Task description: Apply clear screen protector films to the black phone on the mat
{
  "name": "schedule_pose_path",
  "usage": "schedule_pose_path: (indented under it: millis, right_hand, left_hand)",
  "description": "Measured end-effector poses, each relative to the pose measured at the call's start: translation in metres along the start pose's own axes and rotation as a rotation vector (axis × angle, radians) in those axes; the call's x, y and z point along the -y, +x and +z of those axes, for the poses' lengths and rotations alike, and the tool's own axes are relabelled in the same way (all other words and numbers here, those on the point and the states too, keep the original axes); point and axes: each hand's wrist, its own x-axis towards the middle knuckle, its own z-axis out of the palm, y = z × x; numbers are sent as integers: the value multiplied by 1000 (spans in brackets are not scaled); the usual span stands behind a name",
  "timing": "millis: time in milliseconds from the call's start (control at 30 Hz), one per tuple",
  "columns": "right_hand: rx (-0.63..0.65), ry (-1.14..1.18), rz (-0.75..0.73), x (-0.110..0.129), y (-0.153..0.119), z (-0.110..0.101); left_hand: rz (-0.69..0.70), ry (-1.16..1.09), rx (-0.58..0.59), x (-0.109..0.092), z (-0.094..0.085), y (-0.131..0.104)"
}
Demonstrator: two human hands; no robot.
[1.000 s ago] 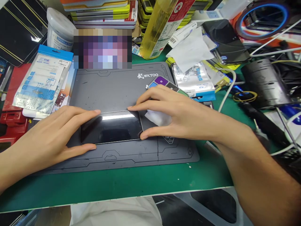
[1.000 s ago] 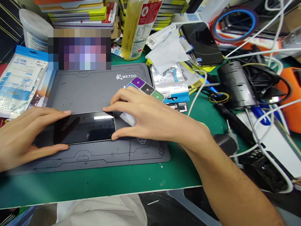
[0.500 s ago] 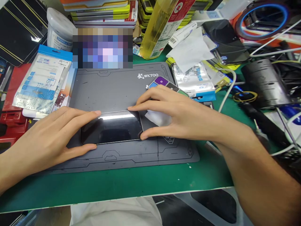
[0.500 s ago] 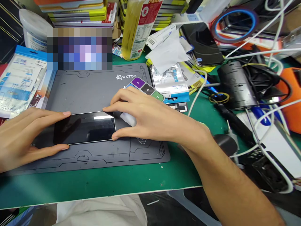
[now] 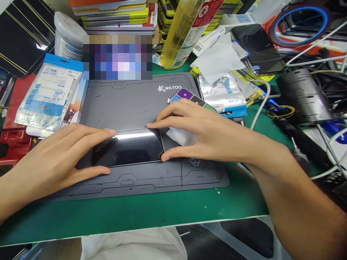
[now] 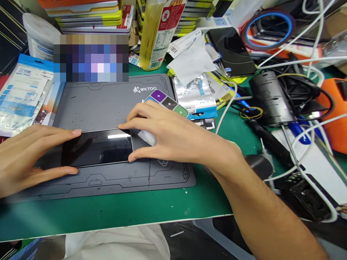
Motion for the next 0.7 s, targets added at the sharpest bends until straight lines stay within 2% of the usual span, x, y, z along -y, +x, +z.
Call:
schedule_pose_path:
  millis: [700]
  right_hand:
    - [-16,-7,-5,-1,-1,1]
  left_hand:
    - [34,28,4,-2,-2,0]
